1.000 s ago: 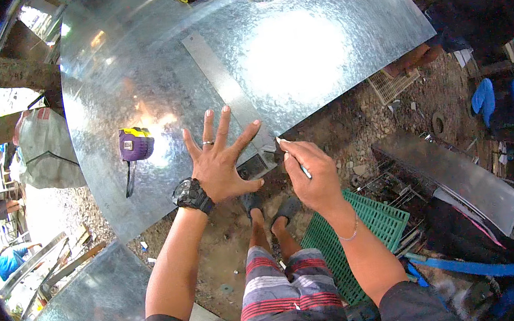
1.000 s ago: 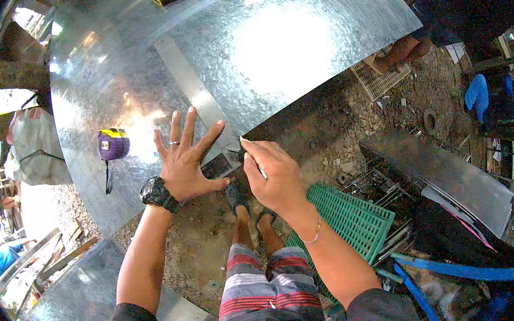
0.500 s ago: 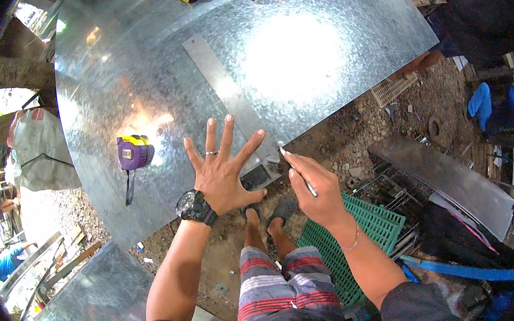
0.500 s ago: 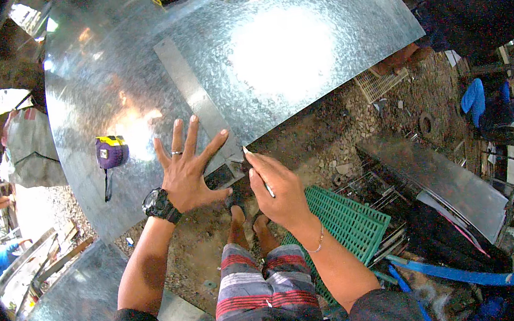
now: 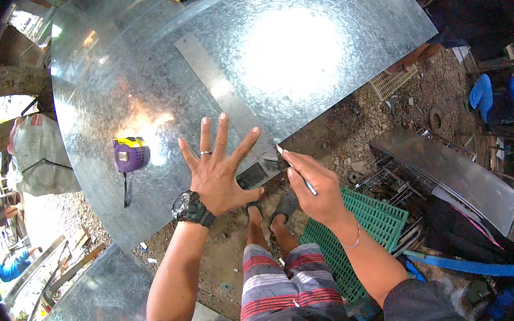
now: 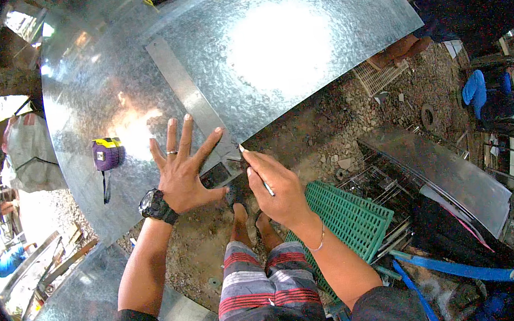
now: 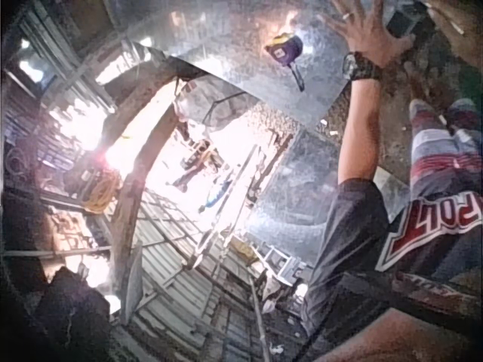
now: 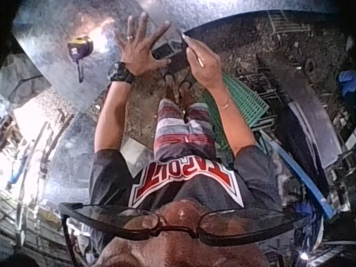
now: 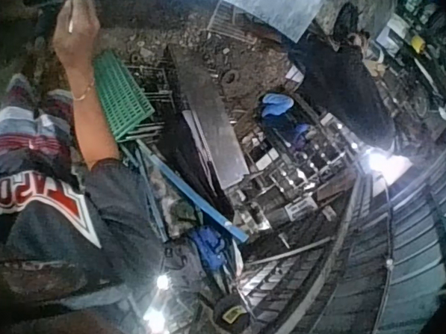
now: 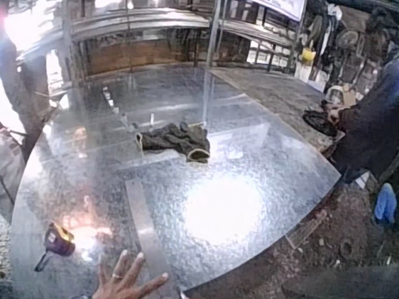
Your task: The person measures a large metal sheet using a tape measure and marks it with a white marker. They then use a square tool to draw straight lines on the sheet. The person briefly handles a camera battery and charger before resuming marking.
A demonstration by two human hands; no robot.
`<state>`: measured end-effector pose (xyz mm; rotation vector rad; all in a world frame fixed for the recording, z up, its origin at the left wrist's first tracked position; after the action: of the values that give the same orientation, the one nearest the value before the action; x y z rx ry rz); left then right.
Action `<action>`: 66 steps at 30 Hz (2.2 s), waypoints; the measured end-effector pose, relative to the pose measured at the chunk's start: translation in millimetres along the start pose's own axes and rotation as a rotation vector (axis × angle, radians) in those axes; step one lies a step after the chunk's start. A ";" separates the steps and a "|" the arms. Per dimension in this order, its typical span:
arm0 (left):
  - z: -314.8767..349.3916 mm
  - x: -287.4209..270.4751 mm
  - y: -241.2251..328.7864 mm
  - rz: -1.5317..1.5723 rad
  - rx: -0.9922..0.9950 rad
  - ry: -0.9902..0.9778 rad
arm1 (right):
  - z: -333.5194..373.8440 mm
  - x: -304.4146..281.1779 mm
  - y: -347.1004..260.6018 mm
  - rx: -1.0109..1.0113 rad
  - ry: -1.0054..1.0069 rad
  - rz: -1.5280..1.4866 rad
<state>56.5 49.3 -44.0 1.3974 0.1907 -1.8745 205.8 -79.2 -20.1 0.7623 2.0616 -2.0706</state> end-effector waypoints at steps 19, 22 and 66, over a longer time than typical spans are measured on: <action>0.6 4.2 -4.5 0.025 0.049 0.059 | -116.9 15.2 -16.7 -0.099 -0.187 0.203; -1.0 2.0 -3.1 0.027 0.052 0.042 | -138.0 14.6 -18.7 -0.099 -0.180 0.197; -2.0 -5.7 11.3 -0.069 0.005 -0.007 | 211.3 -25.1 95.5 0.677 -0.272 0.037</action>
<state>65.9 45.4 -36.3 1.4035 0.2338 -1.9366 212.9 -295.4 -107.2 0.5296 1.1909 -2.6893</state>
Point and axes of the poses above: each hand's wrist, its own z-axis away from the middle knuckle, its own x-axis out of the palm, y = z × x, the point moved 8 cm from there along -z, towards the middle knuckle, and after that the axes turned 9 degrees about -y, right-handed, at the moved point
